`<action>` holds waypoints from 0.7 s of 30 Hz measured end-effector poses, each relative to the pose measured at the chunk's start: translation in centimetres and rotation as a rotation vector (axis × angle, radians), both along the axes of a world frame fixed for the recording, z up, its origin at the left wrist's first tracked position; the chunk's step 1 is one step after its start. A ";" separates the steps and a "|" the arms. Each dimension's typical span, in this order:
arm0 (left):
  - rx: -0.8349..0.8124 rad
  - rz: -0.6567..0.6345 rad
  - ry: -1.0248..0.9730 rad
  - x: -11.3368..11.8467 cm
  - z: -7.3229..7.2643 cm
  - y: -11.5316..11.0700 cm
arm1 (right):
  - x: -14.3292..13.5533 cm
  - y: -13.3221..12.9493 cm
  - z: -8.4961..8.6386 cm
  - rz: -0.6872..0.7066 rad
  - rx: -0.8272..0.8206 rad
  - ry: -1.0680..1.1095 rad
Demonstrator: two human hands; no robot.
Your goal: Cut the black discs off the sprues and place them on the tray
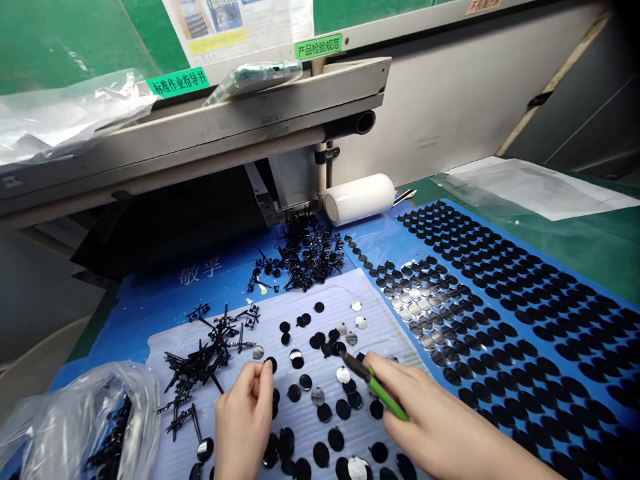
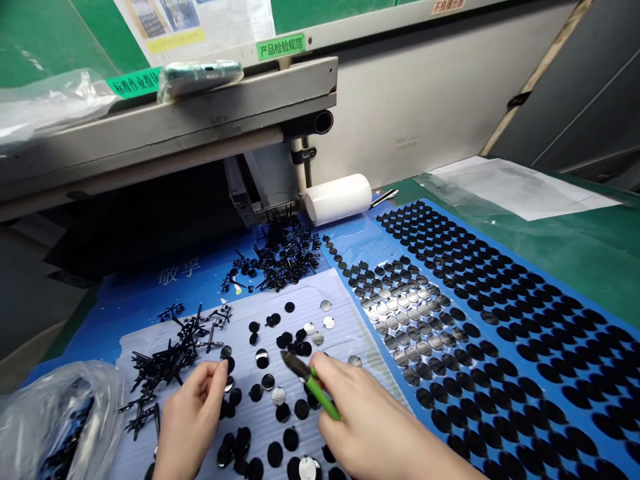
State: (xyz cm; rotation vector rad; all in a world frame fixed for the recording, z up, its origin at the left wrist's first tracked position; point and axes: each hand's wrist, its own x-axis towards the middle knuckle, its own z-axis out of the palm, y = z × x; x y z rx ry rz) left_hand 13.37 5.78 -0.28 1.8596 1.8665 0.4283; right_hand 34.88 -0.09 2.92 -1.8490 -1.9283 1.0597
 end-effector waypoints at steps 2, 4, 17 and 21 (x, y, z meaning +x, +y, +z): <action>-0.014 -0.078 0.215 -0.4 -0.8 0.9 | 0.2 0.4 -0.3 -0.029 -0.027 0.012; -0.007 -0.098 0.301 0.0 -1.7 1.4 | 0.1 0.7 -0.2 -0.038 -0.051 0.029; 0.105 -0.269 0.542 1.7 -2.4 3.5 | 2.1 0.5 -2.8 -0.071 -0.048 -0.070; 0.119 -0.307 0.519 1.6 -0.7 5.5 | 3.0 -0.2 -4.0 -0.108 -0.025 -0.111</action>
